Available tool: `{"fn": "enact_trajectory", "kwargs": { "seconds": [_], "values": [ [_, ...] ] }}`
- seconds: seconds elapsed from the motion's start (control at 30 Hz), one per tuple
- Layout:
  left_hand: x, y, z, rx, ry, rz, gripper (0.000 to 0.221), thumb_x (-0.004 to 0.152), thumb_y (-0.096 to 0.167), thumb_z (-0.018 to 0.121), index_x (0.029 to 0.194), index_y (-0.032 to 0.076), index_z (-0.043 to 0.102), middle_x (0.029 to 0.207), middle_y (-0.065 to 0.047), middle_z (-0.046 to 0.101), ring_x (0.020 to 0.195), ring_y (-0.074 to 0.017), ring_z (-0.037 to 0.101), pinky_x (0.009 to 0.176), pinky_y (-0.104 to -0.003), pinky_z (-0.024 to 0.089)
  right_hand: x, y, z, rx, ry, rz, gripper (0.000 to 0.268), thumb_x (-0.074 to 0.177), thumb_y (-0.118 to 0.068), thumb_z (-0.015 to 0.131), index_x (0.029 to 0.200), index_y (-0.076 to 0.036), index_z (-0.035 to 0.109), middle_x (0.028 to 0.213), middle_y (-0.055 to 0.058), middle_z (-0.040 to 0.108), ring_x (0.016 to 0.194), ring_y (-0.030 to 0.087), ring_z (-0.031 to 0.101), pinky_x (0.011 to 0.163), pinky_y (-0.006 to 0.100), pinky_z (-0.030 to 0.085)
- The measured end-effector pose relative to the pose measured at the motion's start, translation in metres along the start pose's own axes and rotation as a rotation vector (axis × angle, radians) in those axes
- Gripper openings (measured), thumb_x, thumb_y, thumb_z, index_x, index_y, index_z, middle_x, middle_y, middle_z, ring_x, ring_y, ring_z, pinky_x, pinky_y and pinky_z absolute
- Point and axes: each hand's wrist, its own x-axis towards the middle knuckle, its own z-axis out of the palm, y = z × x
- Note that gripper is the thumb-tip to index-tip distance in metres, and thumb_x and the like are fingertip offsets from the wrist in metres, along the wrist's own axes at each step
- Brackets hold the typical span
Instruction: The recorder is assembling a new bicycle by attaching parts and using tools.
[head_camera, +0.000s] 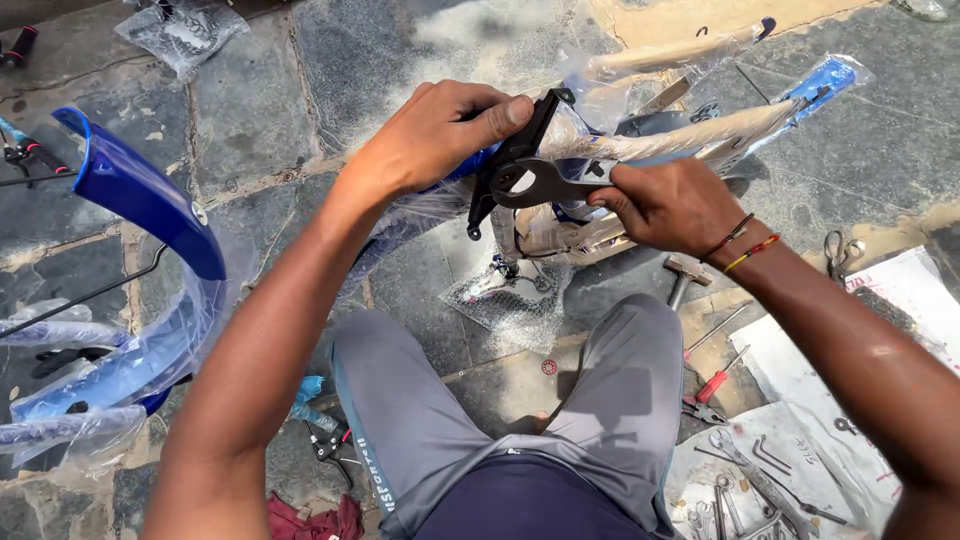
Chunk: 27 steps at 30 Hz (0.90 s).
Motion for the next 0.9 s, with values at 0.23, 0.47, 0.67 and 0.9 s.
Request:
{"fn": "enact_trajectory", "kwargs": {
  "seconds": [0.23,0.47,0.67,0.9],
  "values": [
    [-0.001,0.003,0.002,0.034,-0.004,-0.044,0.089,0.085,0.084,0.044,0.108,0.006,0.080,0.082,-0.015,0.076,0.078,-0.0284,0.075,0.069,-0.043,0.056,0.023,-0.010,-0.049,-0.156,-0.188,-0.013,0.045,0.103,-0.048,0.056,0.079,-0.010,0.061,0.047,0.011,0.051,0.042,0.034,0.052,0.045,0.047,0.040],
    [-0.001,0.003,0.002,0.069,-0.035,-0.042,0.097,0.081,0.088,0.044,0.109,0.001,0.077,0.082,-0.019,0.076,0.078,-0.0296,0.077,0.070,-0.045,0.058,-0.153,-0.006,0.037,-0.180,-0.204,0.718,0.060,0.088,-0.065,0.064,0.078,-0.006,0.061,0.054,0.013,0.059,0.050,0.035,0.062,0.049,0.048,0.045],
    [0.003,0.013,-0.009,-0.008,-0.031,-0.061,0.088,0.081,0.080,0.056,0.108,-0.001,0.078,0.089,-0.019,0.077,0.085,-0.0297,0.077,0.077,-0.042,0.058,-0.419,-0.082,0.176,-0.142,-0.468,1.580,0.065,0.092,-0.065,0.059,0.083,-0.002,0.071,0.083,0.027,0.072,0.085,0.048,0.071,0.075,0.054,0.056],
    [0.002,0.031,-0.004,0.119,-0.068,-0.084,0.081,0.088,0.078,0.052,0.108,0.002,0.072,0.084,-0.019,0.073,0.080,-0.0333,0.074,0.075,-0.046,0.054,-0.422,-0.142,0.198,-0.105,-0.512,1.837,0.057,0.091,-0.058,0.060,0.088,-0.001,0.069,0.088,0.027,0.071,0.086,0.048,0.070,0.076,0.055,0.056]
  ]
}}
